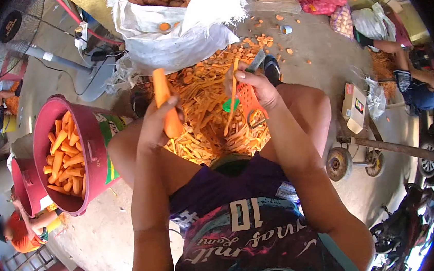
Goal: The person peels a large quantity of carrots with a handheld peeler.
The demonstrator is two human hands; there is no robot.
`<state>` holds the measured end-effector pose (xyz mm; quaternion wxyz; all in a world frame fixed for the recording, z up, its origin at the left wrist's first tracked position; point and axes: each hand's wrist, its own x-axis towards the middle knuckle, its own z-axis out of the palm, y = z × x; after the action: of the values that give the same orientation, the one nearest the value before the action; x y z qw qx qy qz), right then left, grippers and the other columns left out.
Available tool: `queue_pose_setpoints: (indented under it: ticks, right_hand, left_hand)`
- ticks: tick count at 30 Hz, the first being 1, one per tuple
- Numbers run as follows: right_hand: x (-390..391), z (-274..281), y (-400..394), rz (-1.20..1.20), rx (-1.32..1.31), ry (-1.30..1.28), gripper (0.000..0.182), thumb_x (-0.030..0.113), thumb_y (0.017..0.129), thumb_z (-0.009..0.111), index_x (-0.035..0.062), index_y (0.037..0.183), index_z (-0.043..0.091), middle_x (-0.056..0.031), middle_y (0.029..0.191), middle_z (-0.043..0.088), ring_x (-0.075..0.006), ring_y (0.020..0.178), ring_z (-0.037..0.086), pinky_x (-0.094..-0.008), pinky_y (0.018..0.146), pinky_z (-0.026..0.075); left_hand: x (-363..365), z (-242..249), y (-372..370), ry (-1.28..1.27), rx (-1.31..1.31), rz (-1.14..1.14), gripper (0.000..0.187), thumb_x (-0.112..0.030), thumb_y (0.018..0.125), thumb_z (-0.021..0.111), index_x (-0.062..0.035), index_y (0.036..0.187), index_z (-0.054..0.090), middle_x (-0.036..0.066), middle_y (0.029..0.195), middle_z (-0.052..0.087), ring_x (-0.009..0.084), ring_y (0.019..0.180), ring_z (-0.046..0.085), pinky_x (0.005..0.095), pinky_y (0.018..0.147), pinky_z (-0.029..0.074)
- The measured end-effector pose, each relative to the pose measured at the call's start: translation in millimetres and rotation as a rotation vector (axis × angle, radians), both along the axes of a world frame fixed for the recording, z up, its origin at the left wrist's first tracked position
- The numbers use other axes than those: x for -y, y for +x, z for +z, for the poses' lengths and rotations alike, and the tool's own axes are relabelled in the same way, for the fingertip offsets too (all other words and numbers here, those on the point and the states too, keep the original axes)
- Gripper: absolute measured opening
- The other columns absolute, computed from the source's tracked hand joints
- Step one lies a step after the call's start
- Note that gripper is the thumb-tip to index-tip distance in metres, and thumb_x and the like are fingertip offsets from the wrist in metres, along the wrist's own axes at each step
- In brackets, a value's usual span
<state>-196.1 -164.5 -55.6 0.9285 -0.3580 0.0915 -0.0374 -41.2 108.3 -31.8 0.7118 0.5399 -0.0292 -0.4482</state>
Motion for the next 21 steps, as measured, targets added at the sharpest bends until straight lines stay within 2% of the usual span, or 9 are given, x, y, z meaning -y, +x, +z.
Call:
queue_pose_setpoints:
  ticks: [2,4,6,8,9,12,15,17,21]
  right_hand:
    - [-7.4,0.6,10.8,0.057,0.084,-0.005,0.015,0.02,0.099,0.07,0.0108,0.106,0.061,-0.0039,0.094,0.062,-0.016,0.085,0.062,-0.0322,0.073,0.054]
    - [-14.2,-2.6,21.3,0.001,-0.018,-0.138,0.019,0.021,0.097,0.075,0.0094,0.109,0.066,0.0016,0.094,0.062,-0.0095,0.088,0.06,-0.0282,0.074,0.051]
    - [-17.4,-2.0,26.9,0.022,0.019,-0.138,0.017,0.019,0.098,0.074,0.0102,0.11,0.066,0.004,0.096,0.059,-0.008,0.09,0.056,-0.027,0.076,0.049]
    - [-24.2,8.1,29.8,-0.031,-0.116,-0.1,0.017,0.018,0.099,0.073,0.0111,0.112,0.065,0.0039,0.096,0.058,-0.008,0.09,0.057,-0.0266,0.078,0.047]
    - [-23.6,6.5,31.1,-0.032,-0.116,-0.1,0.017,0.018,0.099,0.073,0.0111,0.112,0.065,0.0039,0.096,0.058,-0.008,0.09,0.057,-0.0266,0.078,0.047]
    - [-18.0,-2.8,35.1,-0.027,-0.041,-0.091,0.019,0.018,0.098,0.074,0.0126,0.113,0.065,0.0033,0.099,0.058,-0.009,0.092,0.057,-0.028,0.078,0.051]
    - [-13.8,-5.9,32.5,0.0,0.0,-0.085,0.017,0.013,0.097,0.071,0.0112,0.113,0.065,-0.0001,0.106,0.059,-0.0125,0.093,0.061,-0.0311,0.079,0.056]
    - [-13.6,-1.3,30.0,-0.029,0.182,0.086,0.015,0.009,0.096,0.069,0.0105,0.11,0.064,-0.006,0.114,0.057,-0.0178,0.093,0.066,-0.0337,0.079,0.06]
    - [-8.4,7.5,25.7,0.018,0.339,0.022,0.006,0.019,0.098,0.07,0.0176,0.096,0.064,-0.011,0.113,0.052,-0.0234,0.092,0.059,-0.0342,0.073,0.053]
  left_hand:
    - [12.6,7.7,-14.2,-0.059,0.013,-0.16,0.036,-0.025,0.099,0.073,-0.0027,0.125,0.06,0.011,0.107,0.072,0.0168,0.074,0.067,0.031,0.068,0.056]
    - [24.0,5.6,-24.4,-0.132,-0.04,-0.264,0.039,-0.028,0.097,0.074,-0.0026,0.122,0.06,0.019,0.12,0.072,0.0198,0.074,0.066,0.0341,0.07,0.057]
    - [34.8,-0.4,-27.6,-0.14,-0.029,-0.292,0.038,-0.026,0.096,0.075,-0.0025,0.122,0.06,0.018,0.12,0.072,0.0196,0.076,0.067,0.0344,0.07,0.057]
    - [43.5,0.5,-30.8,-0.204,-0.044,-0.277,0.038,-0.024,0.095,0.076,-0.003,0.123,0.06,0.016,0.115,0.072,0.0191,0.076,0.068,0.0346,0.069,0.057]
    - [45.7,-4.4,-30.6,-0.215,-0.029,-0.258,0.038,-0.023,0.096,0.076,-0.0034,0.125,0.06,0.013,0.108,0.071,0.0185,0.077,0.068,0.0348,0.069,0.057]
    - [49.9,-3.2,-24.5,-0.161,0.012,-0.206,0.038,-0.022,0.097,0.074,-0.0037,0.127,0.059,0.009,0.103,0.068,0.0181,0.077,0.068,0.0349,0.07,0.057]
    - [51.3,-8.6,-18.2,-0.167,-0.049,-0.133,0.036,-0.019,0.096,0.076,-0.0024,0.123,0.061,0.007,0.102,0.068,0.0169,0.078,0.067,0.0326,0.07,0.057]
    - [50.0,-7.9,-16.5,-0.176,-0.052,-0.103,0.036,-0.019,0.096,0.076,-0.0023,0.124,0.06,0.006,0.101,0.067,0.0169,0.078,0.067,0.0328,0.07,0.057]
    - [47.2,-7.1,-12.0,-0.198,-0.065,-0.042,0.035,-0.017,0.097,0.074,-0.0025,0.125,0.058,0.006,0.098,0.065,0.0174,0.079,0.067,0.0333,0.07,0.057]
